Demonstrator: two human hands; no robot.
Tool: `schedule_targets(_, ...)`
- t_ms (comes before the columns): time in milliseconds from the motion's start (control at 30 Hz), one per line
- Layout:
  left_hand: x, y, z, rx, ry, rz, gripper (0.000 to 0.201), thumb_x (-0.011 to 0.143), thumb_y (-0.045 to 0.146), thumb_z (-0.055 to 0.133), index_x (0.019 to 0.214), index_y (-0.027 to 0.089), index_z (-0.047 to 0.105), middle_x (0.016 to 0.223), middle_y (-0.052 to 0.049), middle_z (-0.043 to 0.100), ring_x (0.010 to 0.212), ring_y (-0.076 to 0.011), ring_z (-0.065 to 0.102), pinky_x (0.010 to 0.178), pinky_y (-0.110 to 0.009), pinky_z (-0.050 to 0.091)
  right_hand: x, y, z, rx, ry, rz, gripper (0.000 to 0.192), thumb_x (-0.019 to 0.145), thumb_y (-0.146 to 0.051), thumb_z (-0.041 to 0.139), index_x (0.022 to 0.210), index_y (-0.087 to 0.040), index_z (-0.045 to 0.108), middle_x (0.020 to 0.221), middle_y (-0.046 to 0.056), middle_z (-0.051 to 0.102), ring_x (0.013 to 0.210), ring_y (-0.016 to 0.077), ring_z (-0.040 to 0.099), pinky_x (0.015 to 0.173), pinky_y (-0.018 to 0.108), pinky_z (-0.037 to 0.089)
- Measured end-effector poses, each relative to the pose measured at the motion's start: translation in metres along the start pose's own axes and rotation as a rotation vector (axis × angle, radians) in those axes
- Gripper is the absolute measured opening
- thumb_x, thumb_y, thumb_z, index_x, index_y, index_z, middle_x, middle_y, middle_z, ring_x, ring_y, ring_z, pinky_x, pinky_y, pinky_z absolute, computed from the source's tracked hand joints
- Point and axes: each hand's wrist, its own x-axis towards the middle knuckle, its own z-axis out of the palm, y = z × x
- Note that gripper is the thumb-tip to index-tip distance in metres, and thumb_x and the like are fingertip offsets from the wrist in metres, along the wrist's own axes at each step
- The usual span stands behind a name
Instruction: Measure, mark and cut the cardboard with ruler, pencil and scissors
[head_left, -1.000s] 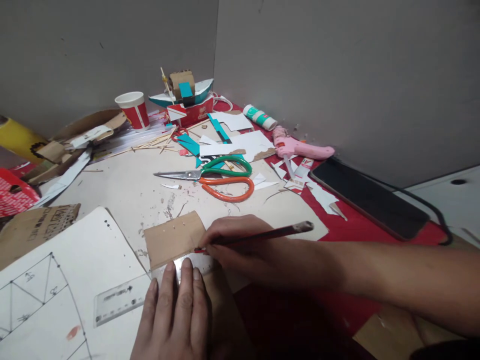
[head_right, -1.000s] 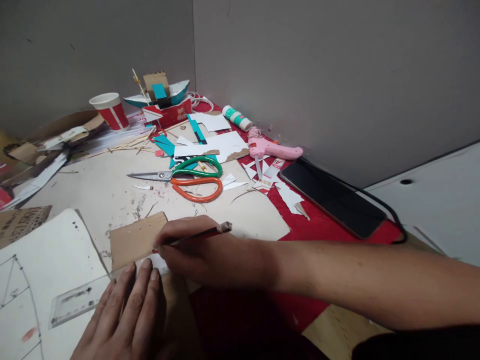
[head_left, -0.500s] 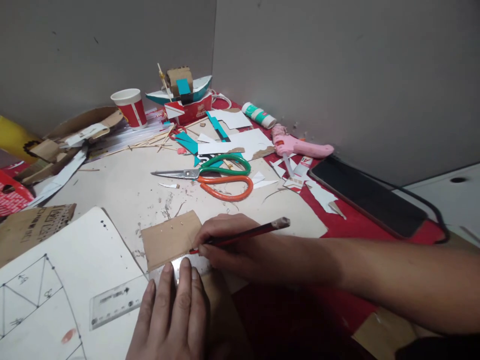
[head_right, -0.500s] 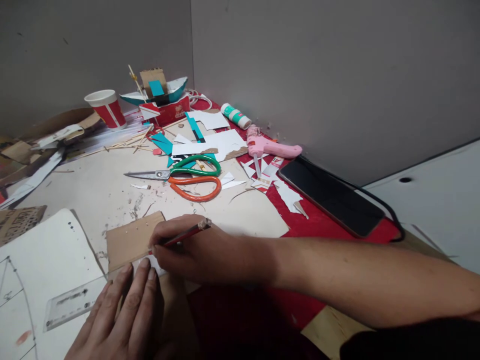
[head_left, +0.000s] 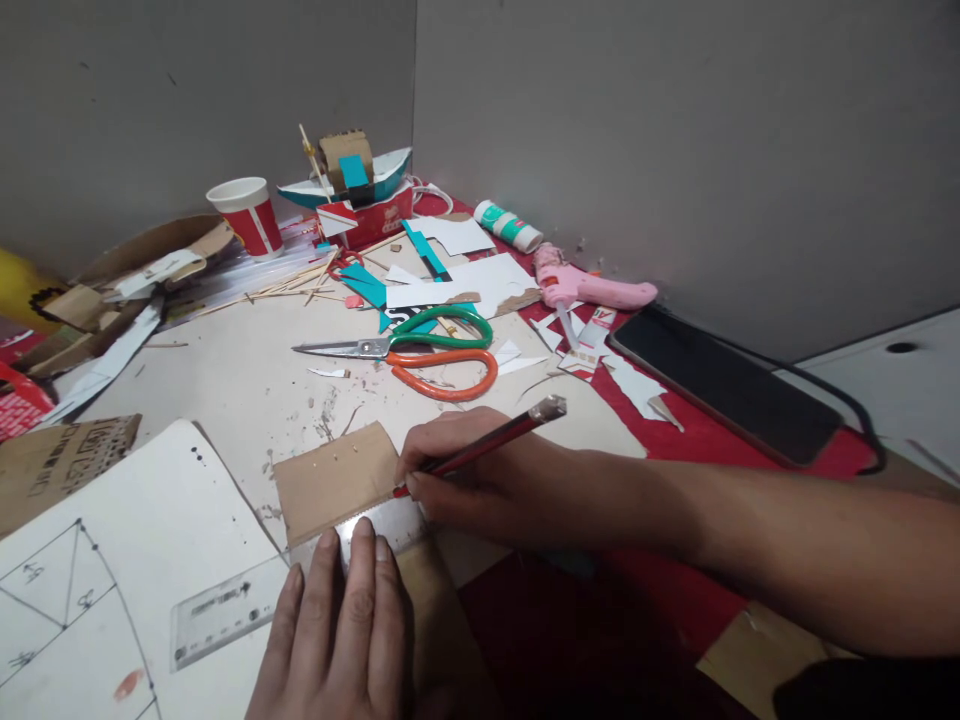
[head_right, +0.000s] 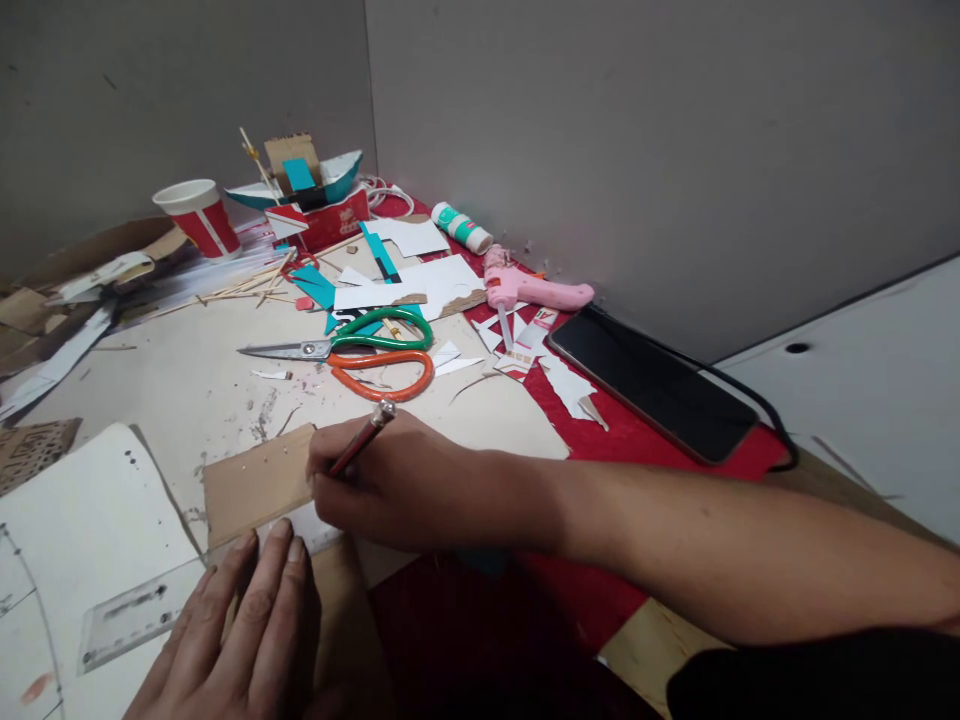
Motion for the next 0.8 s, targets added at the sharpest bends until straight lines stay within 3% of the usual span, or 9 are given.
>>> schedule_targets(467,0.006,-0.003,-0.005,-0.008,0.017,0.039,0.052,0.096,0.036,0.038,0.128,-0.001,0.056,0.131,-0.025,0.064,0.118,-0.0443,0.056,0.093,-0.053,0.043,-0.007,-0.004,-0.014,-0.174,0.061,0.006,0.019,0.089,-0.012,0.048,0.073,-0.017,0.059,0.068,0.000,0.059,0.063,0.0122,0.050,0.060,0.025,0.038)
schedule_targets(667,0.010,-0.015,-0.009,-0.036,0.045,0.021,0.051,0.092,0.038,0.052,0.128,0.003,0.059,0.126,-0.017,0.069,0.114,-0.0339,0.061,0.090,-0.042,0.046,-0.010,-0.006,-0.020,-0.018,0.250,-0.061,0.025,0.099,-0.022,0.043,0.084,-0.018,0.063,0.078,0.001,0.066,0.073,0.0130,0.060,0.068,0.023,0.046)
schedule_targets(800,0.013,-0.031,-0.011,-0.066,0.075,-0.017,0.055,0.089,0.044,0.061,0.126,0.003,0.059,0.118,-0.018,0.069,0.104,-0.0291,0.063,0.087,-0.037,0.050,-0.006,0.009,-0.013,-0.025,0.271,-0.089,0.025,0.102,-0.028,0.043,0.092,-0.017,0.063,0.083,0.003,0.068,0.076,0.0138,0.062,0.070,0.024,0.047)
